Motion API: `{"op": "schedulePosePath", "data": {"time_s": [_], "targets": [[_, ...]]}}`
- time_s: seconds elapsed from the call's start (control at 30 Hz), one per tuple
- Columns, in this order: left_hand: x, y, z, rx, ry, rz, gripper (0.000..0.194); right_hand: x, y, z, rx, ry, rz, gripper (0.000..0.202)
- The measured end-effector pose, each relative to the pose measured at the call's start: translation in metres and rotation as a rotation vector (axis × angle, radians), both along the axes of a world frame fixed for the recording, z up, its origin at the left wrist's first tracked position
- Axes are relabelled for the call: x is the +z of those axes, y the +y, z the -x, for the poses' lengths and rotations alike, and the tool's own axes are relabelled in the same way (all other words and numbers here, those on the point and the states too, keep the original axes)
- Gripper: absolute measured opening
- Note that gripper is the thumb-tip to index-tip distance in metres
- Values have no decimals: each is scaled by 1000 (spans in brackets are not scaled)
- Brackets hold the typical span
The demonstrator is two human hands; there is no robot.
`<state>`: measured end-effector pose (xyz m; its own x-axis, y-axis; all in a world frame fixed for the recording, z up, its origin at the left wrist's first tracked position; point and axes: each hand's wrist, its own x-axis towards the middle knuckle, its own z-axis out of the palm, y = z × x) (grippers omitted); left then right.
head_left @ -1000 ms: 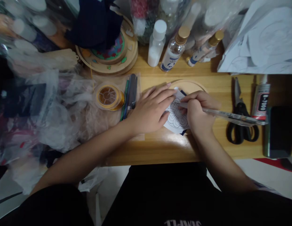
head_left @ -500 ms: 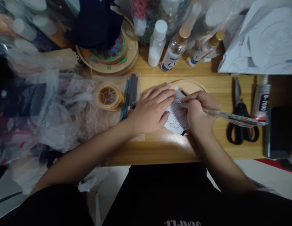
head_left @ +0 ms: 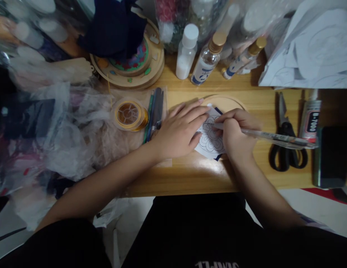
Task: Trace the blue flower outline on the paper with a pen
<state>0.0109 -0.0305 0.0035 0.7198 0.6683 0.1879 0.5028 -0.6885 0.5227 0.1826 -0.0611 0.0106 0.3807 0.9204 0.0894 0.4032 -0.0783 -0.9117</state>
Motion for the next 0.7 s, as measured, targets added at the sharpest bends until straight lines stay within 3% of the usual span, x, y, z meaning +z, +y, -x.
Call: {"op": "schedulePosePath", "data": {"time_s": [0.7], "targets": [[-1,0,0,-5,-16,-14,42,-1,0,-1,3,-7,14,18]]}}
